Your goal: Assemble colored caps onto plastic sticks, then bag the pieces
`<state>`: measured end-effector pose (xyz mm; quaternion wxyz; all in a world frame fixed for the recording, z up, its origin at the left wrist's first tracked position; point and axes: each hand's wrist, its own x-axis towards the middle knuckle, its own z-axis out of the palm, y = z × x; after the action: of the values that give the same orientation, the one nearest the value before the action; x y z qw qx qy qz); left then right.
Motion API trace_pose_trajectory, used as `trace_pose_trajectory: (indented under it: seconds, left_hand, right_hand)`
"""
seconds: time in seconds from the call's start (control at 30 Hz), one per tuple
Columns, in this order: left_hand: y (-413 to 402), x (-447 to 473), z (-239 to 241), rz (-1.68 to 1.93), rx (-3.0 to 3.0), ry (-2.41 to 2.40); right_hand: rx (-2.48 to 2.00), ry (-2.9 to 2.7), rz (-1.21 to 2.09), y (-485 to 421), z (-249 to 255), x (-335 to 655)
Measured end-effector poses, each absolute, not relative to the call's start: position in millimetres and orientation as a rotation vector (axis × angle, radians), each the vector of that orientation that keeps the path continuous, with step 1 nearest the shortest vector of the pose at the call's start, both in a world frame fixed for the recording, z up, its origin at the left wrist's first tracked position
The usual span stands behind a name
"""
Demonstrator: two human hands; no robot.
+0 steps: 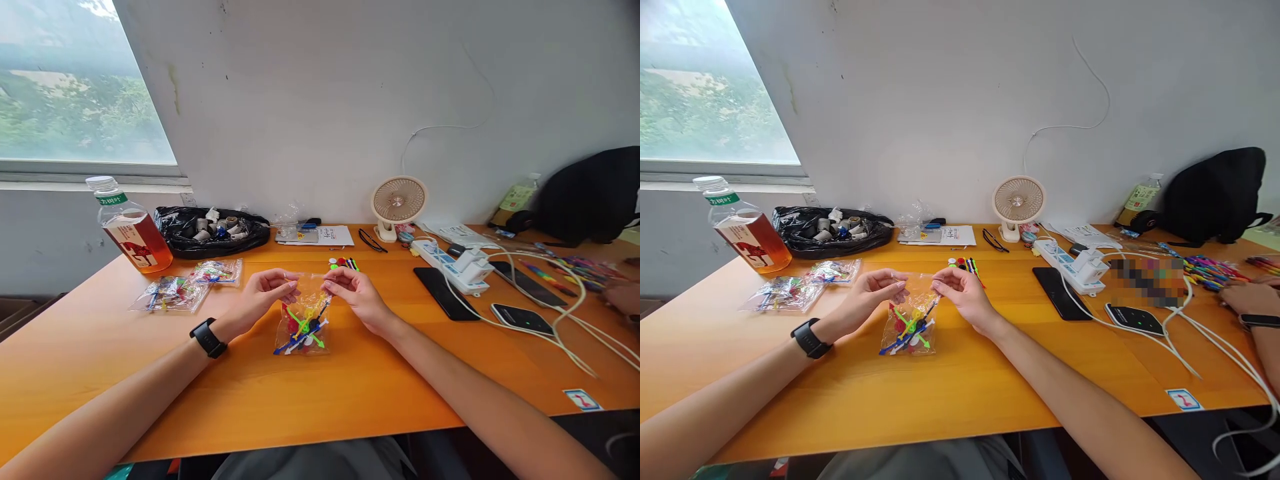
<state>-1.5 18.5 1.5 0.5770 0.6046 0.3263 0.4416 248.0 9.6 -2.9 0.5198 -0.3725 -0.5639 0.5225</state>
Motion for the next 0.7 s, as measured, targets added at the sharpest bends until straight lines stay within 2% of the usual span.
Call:
trace_pose_trajectory:
  seconds: [0.7]
  left_hand:
    - [22.6, -11.8, 1.7, 1.051, 1.424, 0.719]
  right_hand:
    - [-0.86, -1.428, 1.267, 8.3, 6.1, 255.8]
